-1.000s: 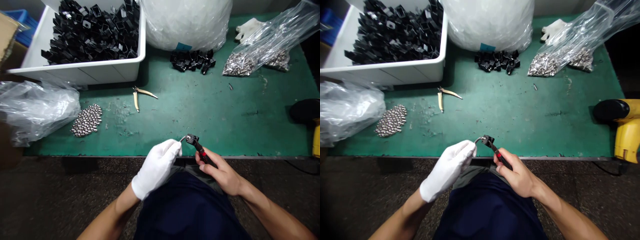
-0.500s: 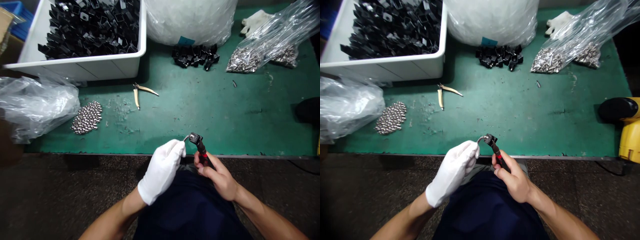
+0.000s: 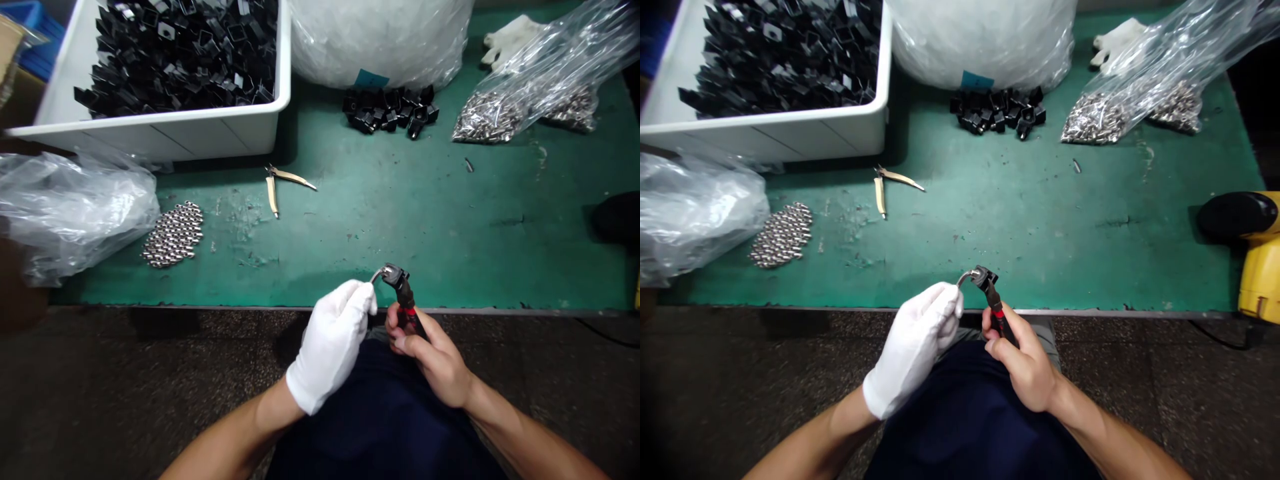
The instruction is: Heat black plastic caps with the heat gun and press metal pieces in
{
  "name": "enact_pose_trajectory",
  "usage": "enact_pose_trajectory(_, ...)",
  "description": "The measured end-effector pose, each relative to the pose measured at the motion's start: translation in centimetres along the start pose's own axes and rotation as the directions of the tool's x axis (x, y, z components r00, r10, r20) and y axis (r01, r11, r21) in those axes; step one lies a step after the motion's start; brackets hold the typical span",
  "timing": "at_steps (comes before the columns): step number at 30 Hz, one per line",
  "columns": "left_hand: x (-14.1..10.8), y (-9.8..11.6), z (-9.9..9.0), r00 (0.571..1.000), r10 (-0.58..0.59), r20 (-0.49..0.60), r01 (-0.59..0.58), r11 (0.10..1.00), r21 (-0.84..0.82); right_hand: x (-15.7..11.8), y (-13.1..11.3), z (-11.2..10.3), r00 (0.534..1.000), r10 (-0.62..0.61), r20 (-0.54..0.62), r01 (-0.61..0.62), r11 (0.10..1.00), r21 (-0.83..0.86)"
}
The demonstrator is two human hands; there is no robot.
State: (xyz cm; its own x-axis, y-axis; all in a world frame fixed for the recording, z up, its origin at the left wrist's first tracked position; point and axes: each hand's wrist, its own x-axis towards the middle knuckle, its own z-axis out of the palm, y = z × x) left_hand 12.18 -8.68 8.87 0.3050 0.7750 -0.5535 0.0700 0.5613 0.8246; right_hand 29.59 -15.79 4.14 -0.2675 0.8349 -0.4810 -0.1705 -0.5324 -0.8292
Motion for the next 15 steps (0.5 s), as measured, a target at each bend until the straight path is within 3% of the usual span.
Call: enact_pose_trajectory(15, 0.2, -0.6, 1.4, 0.996, -0.013, -0.091, 0.012, 1.000, -0.015, 0.3, 0.3, 1.1, 0.998, -0.030, -0.056, 0.035, 0.995, 0.093)
